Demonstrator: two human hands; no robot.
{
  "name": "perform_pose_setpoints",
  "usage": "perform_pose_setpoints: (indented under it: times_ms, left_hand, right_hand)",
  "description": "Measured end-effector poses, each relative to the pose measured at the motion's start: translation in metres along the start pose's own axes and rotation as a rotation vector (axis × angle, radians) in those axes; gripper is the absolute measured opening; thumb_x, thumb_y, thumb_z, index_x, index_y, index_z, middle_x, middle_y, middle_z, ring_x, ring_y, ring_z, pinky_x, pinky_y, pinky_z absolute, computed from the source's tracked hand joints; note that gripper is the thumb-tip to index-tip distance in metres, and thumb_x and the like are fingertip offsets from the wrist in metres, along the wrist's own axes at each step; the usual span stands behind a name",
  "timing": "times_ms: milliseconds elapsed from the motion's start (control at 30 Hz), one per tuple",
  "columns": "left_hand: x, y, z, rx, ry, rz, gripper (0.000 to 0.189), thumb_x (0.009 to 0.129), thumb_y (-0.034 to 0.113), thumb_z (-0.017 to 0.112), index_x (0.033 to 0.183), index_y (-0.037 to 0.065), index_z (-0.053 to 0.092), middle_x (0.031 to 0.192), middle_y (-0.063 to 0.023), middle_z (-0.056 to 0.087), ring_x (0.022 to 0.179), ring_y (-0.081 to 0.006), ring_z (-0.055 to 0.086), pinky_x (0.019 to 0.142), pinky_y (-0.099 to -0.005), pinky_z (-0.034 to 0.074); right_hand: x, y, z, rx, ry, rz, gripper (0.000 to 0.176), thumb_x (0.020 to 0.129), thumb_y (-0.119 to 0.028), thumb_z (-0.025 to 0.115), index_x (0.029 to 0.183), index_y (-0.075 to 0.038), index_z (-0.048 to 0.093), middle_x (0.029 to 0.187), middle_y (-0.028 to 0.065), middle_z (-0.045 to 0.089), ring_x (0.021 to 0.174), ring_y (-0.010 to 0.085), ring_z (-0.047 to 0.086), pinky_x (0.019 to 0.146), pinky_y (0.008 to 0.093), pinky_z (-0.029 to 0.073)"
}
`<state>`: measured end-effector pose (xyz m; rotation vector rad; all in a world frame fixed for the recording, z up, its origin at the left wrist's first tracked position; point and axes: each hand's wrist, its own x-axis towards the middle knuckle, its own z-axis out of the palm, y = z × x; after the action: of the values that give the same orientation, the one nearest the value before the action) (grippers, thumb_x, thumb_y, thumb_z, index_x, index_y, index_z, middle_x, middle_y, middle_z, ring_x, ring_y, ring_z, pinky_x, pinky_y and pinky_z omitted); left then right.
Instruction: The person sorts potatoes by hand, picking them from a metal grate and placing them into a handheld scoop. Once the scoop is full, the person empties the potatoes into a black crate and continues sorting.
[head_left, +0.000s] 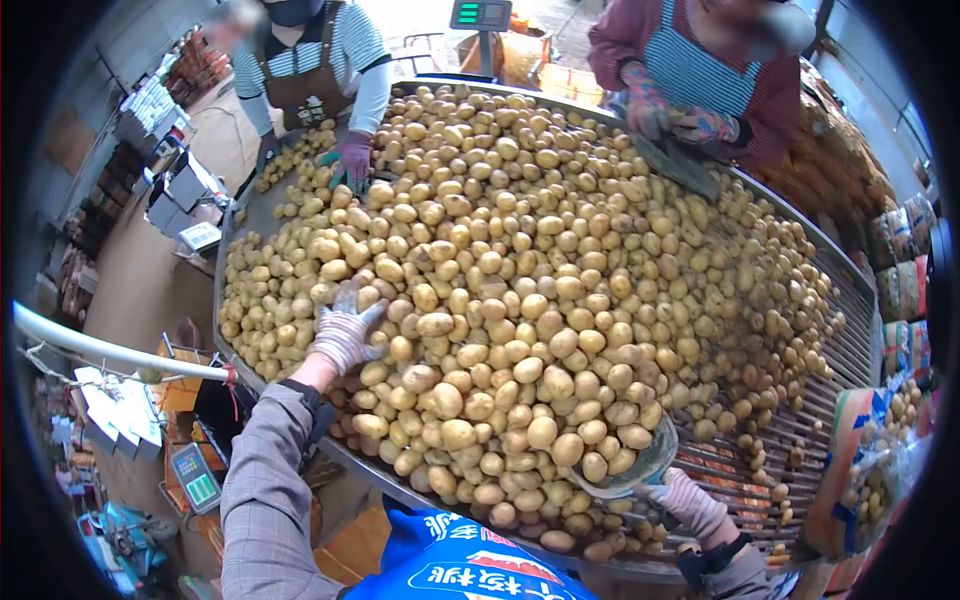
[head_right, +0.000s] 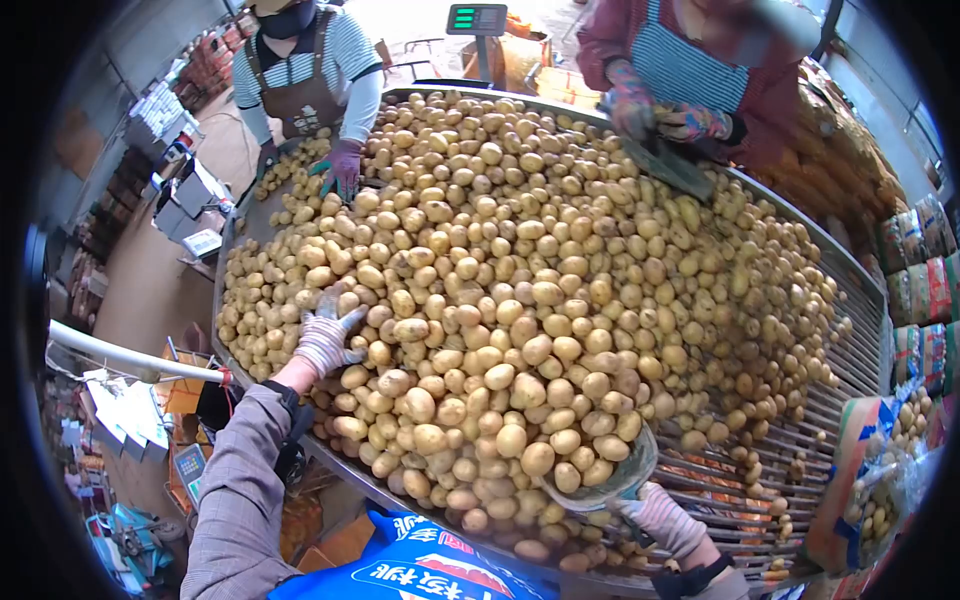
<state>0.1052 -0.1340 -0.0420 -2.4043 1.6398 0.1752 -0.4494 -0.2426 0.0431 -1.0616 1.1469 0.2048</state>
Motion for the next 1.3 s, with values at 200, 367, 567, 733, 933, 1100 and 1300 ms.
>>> perform_pose_setpoints:
  times_ms: [200, 367, 567, 733, 933, 1100, 1300]
  left_hand:
    - [0.002, -0.006, 0.004, -0.016, 0.063, 0.052, 0.086, 0.060, 0.054, 0.079, 0.138, 0.029, 0.052, 0.159, -0.0176, 0.017, 0.146, -0.0363, 0.016, 0.109, -0.0690, 0.017]
    - [0.008, -0.006, 0.007, 0.129, -0.010, 0.005, 0.087, 0.060, 0.045, 0.082, 0.140, 0.032, 0.049, 0.159, -0.0183, 0.015, 0.147, -0.0355, 0.016, 0.111, -0.0629, 0.023]
    - [0.061, -0.045, 0.014, 0.125, 0.082, -0.150, 0.080, 0.081, 0.015, 0.067, 0.146, 0.047, 0.032, 0.160, -0.0103, 0.018, 0.147, -0.0320, 0.018, 0.106, -0.0701, 0.027]
    - [0.096, -0.095, -0.004, 0.060, -0.034, -0.308, 0.084, 0.078, 0.050, 0.074, 0.148, 0.045, 0.028, 0.156, -0.0133, 0.024, 0.143, -0.0332, 0.026, 0.103, -0.0686, 0.032]
    - [0.138, -0.162, 0.005, 0.207, 0.099, -0.211, 0.081, 0.070, 0.042, 0.081, 0.142, 0.037, 0.043, 0.159, -0.0070, 0.019, 0.137, -0.0347, 0.034, 0.100, -0.0600, 0.041]
    - [0.154, -0.206, 0.002, 0.198, 0.029, -0.244, 0.081, 0.071, 0.046, 0.080, 0.142, 0.032, 0.044, 0.157, -0.0077, 0.026, 0.136, -0.0347, 0.037, 0.101, -0.0616, 0.040]
    - [0.143, -0.219, 0.005, 0.033, 0.130, -0.332, 0.089, 0.076, 0.048, 0.075, 0.151, 0.032, 0.030, 0.157, -0.0120, 0.026, 0.140, -0.0378, 0.031, 0.111, -0.0581, 0.028]
  right_hand:
    - [0.037, -0.023, 0.030, 0.112, -0.012, -0.031, 0.037, 0.089, -0.020, 0.071, 0.119, -0.001, 0.059, 0.090, 0.0002, 0.066, 0.075, 0.0086, 0.057, 0.065, 0.0261, 0.049]
    - [0.050, -0.037, 0.054, -0.100, 0.008, -0.205, 0.039, 0.089, -0.016, 0.069, 0.123, 0.000, 0.059, 0.115, 0.0062, 0.065, 0.097, 0.0131, 0.058, 0.085, 0.0285, 0.049]
    - [0.083, -0.046, 0.087, 0.182, 0.029, -0.082, 0.029, 0.092, -0.019, 0.067, 0.115, -0.003, 0.062, 0.091, -0.0015, 0.064, 0.078, 0.0096, 0.056, 0.071, 0.0256, 0.049]
    - [0.135, -0.069, 0.119, 0.213, 0.105, -0.395, 0.020, 0.091, -0.016, 0.068, 0.105, -0.004, 0.062, 0.084, -0.0036, 0.063, 0.066, 0.0031, 0.051, 0.056, 0.0208, 0.044]
    - [0.179, -0.115, 0.132, 0.126, 0.220, -0.514, 0.034, 0.086, -0.012, 0.071, 0.113, 0.005, 0.061, 0.097, 0.0083, 0.069, 0.078, 0.0142, 0.061, 0.070, 0.0306, 0.052]
    - [0.229, -0.147, 0.155, -0.075, 0.397, -0.416, 0.034, 0.082, -0.016, 0.075, 0.107, 0.005, 0.064, 0.102, 0.0126, 0.071, 0.088, 0.0175, 0.065, 0.081, 0.0321, 0.051]
    - [0.278, -0.185, 0.167, -0.151, 0.637, -0.639, 0.038, 0.078, -0.028, 0.077, 0.084, 0.006, 0.062, 0.082, 0.0249, 0.068, 0.079, 0.0403, 0.066, 0.071, 0.0433, 0.052]
